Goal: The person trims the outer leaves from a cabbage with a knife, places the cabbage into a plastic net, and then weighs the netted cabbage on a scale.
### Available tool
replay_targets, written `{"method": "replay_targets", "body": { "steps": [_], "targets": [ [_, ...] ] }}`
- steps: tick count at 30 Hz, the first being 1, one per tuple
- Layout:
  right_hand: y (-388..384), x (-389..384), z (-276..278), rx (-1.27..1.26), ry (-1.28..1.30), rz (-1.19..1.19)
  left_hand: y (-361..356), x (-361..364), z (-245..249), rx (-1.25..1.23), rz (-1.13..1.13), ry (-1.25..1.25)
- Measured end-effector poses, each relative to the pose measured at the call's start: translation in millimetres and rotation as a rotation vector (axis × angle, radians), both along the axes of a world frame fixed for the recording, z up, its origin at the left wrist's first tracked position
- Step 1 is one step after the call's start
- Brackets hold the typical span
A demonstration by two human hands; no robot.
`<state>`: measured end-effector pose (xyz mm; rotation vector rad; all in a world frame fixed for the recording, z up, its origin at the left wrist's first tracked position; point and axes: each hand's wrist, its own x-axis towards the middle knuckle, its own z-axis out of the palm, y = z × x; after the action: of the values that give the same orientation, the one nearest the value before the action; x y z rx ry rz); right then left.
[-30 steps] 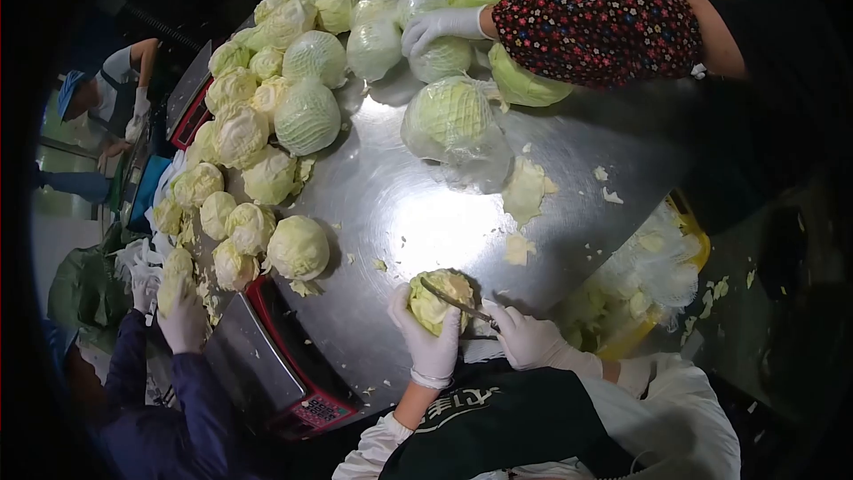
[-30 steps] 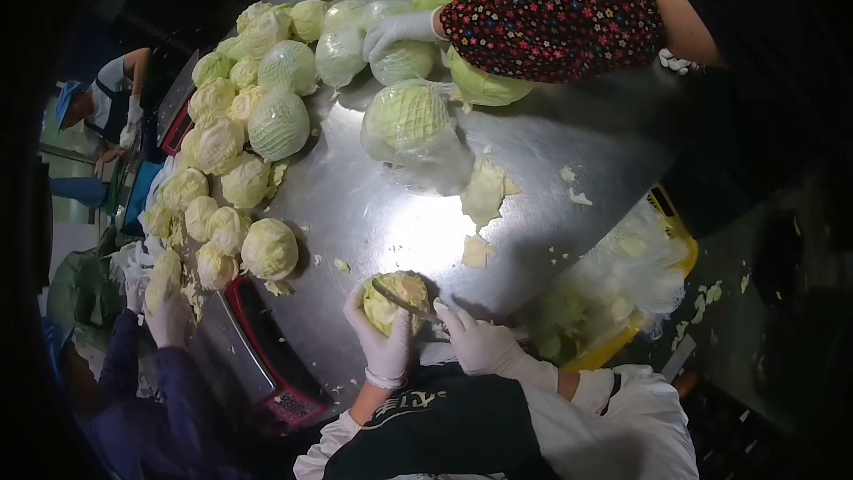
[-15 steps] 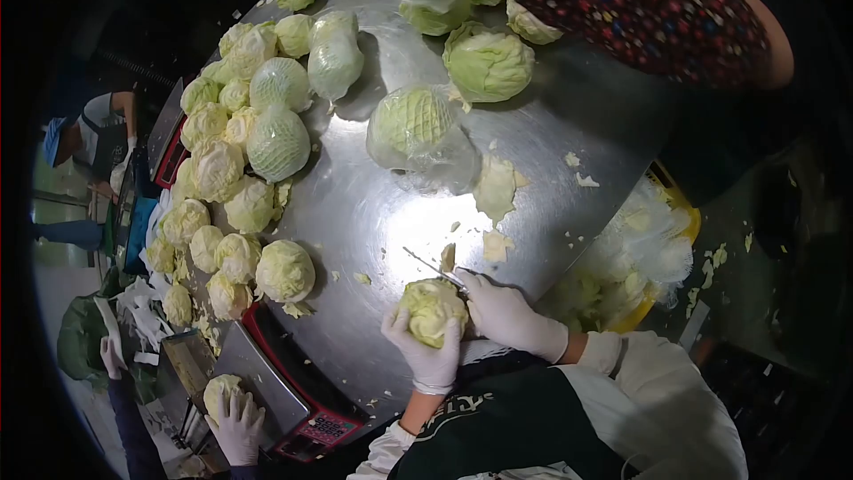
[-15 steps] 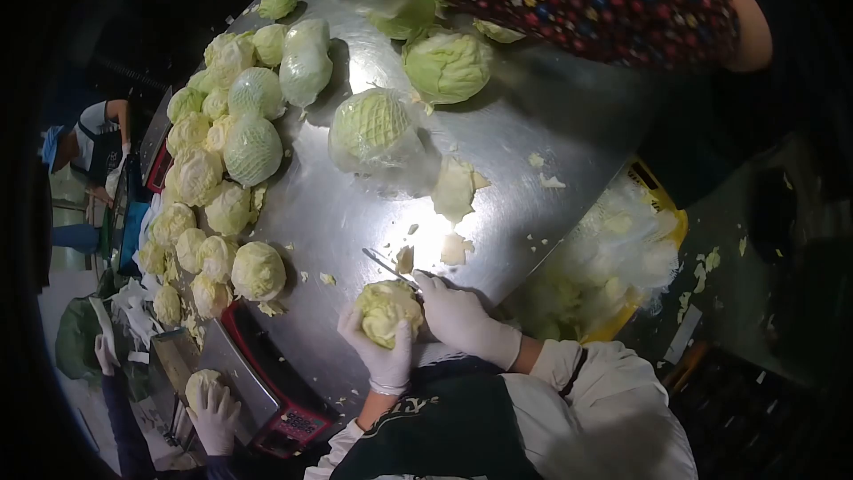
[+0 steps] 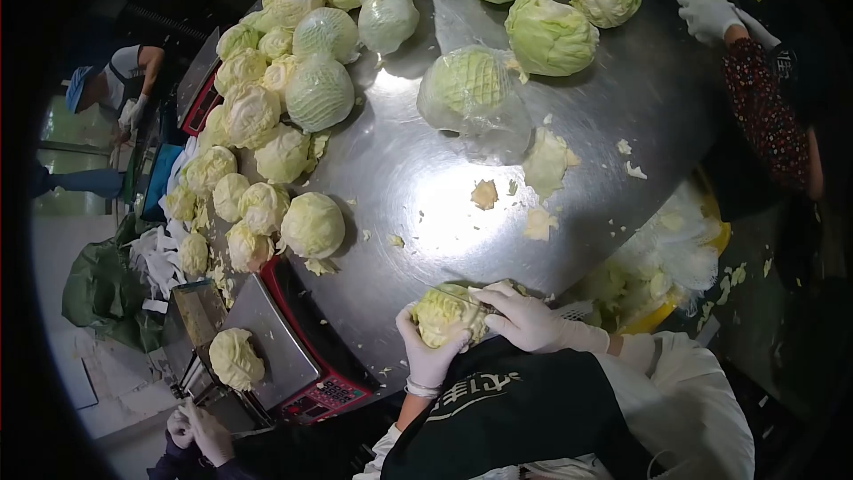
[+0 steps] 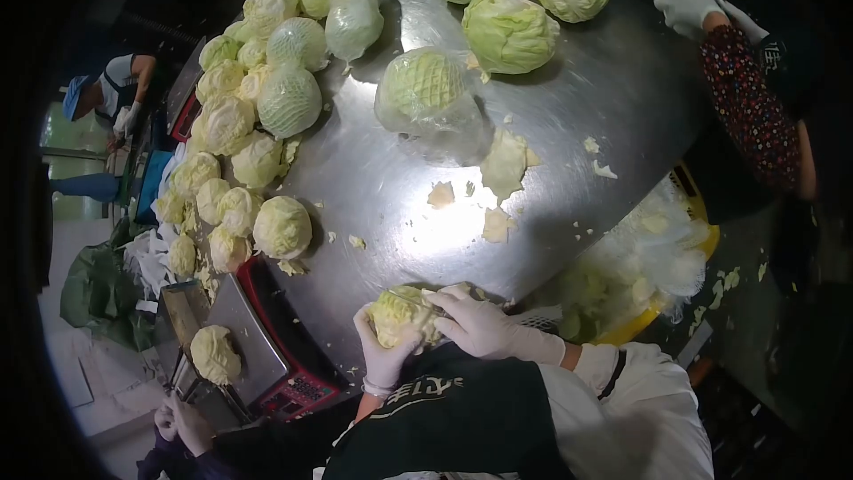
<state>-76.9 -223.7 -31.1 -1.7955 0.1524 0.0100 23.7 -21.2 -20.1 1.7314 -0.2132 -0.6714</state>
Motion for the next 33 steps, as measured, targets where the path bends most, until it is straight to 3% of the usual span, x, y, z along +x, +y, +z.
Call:
{"method": "replay_targets", "body": {
  "steps": [4, 6, 7, 8, 10, 11, 12, 14, 16, 18, 22, 24, 26, 27, 29, 30, 32, 33],
  "targets": [
    [-10, 3, 20, 0.014, -0.045, 0.011, 0, 8, 1, -0.077, 0.002, 0.041],
    [-16, 4, 33, 0.291, -0.01, -0.034, -9, 12, 15, -0.492, 0.137, 0.518],
    [-20, 5, 46, 0.408, 0.025, -0.051, -2, 12, 9, -0.58, 0.19, 0.657],
    [-24, 6, 54, 0.41, 0.015, -0.052, 7, 12, -1, -0.579, 0.185, 0.648],
    [-29, 5, 62, 0.504, 0.177, -0.037, 22, 14, -16, -0.839, 0.181, 0.965],
    [-25, 6, 50, 0.351, 0.015, -0.085, 10, 12, 3, -1.0, 0.167, 1.108],
    [-25, 2, 43, 0.357, 0.008, -0.083, 8, 15, -2, -0.996, 0.166, 1.1],
    [-27, 3, 47, 0.508, 0.096, -0.094, -2, 21, -3, -1.323, 0.038, 1.433],
    [-26, 4, 47, 0.55, 0.094, -0.121, -3, 20, 0, -1.346, 0.003, 1.359],
    [-26, 3, 43, 0.522, 0.148, -0.079, -3, 23, 5, -1.423, 0.065, 1.453],
    [-26, 4, 47, 0.559, 0.195, -0.133, -3, 21, 15, -1.345, 0.186, 1.47],
    [-25, 4, 47, 0.567, 0.188, -0.134, -3, 21, 13, -1.387, 0.142, 1.502],
    [-24, 4, 44, 0.572, 0.182, -0.138, 1, 23, 19, -1.16, 0.308, 1.396],
    [-24, 3, 41, 0.472, 0.134, -0.119, -1, 25, 22, -1.164, 0.306, 1.401],
    [-24, 2, 37, 0.361, 0.094, -0.103, -10, 31, 27, -0.867, 0.263, 1.022],
    [-23, 3, 36, 0.273, 0.017, -0.143, -15, 32, 27, -0.603, 0.372, 0.791],
    [-19, 5, 31, 0.173, -0.048, -0.18, -19, 25, 10, -0.233, 0.272, 0.415],
    [-17, 7, 25, -0.051, -0.158, -0.175, -23, 20, 4, -0.241, 0.273, 0.426]
  ]
}}
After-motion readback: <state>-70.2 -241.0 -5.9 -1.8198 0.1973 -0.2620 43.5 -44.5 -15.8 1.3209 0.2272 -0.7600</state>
